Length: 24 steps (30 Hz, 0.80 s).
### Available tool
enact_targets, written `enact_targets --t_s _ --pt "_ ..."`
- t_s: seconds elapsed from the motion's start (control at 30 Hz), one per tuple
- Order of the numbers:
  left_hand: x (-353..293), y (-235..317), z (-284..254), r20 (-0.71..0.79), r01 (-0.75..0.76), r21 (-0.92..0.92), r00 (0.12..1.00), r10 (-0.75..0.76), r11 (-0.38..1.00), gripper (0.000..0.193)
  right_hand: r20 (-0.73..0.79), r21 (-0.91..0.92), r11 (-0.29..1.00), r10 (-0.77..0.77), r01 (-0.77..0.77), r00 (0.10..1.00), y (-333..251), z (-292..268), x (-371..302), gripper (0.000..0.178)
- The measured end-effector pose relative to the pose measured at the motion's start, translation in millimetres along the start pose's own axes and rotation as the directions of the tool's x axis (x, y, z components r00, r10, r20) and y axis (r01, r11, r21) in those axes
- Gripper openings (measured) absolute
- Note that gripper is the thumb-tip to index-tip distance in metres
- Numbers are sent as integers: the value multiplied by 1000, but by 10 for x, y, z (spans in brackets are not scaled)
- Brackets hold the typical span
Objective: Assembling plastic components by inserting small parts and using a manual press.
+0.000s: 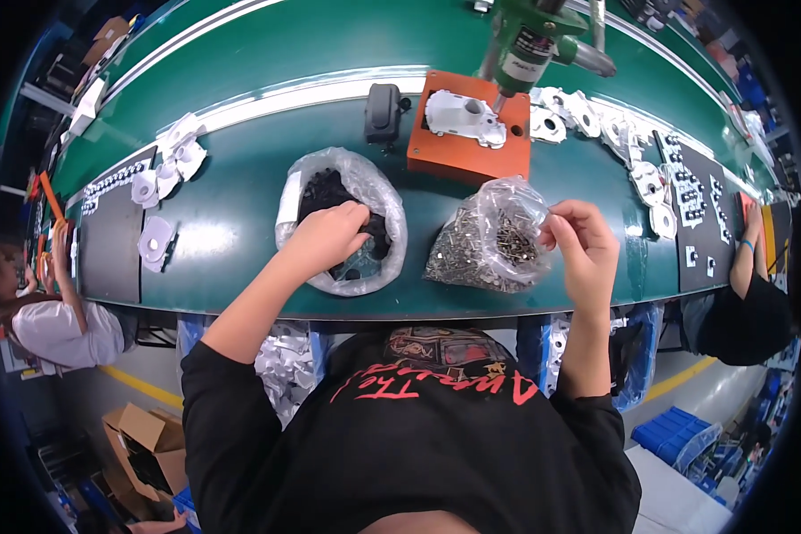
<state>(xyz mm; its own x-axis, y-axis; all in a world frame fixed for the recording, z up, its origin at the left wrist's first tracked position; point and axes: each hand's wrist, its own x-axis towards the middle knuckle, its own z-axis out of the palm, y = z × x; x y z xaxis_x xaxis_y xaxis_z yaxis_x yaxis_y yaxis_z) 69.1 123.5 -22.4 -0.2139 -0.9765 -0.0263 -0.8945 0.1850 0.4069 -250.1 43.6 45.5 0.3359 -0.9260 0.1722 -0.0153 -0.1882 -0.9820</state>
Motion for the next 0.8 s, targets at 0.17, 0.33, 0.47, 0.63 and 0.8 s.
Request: enact_targets --t_s 0.17,0.33,0.47,0.63,0.8 --pt "4 -40 -45 -88 85 -6 993 -85 996 19 2 37 995 -97 97 995 76 -194 45 10" --pt "11 -5 -173 -103 147 -34 983 -150 989 18 -60 66 991 -115 119 991 108 -212 102 12" --pt "85 62 -320 -95 246 -264 955 -279 933 14 -58 106 985 -134 140 989 166 -244 134 13" --pt "544 102 -582 -21 212 -696 949 -315 686 15 -83 142 977 -148 159 985 215 -296 124 14" --pt "1431 327 -857 -79 61 -589 988 -133 806 24 -172 80 980 -168 184 971 170 -455 72 14"
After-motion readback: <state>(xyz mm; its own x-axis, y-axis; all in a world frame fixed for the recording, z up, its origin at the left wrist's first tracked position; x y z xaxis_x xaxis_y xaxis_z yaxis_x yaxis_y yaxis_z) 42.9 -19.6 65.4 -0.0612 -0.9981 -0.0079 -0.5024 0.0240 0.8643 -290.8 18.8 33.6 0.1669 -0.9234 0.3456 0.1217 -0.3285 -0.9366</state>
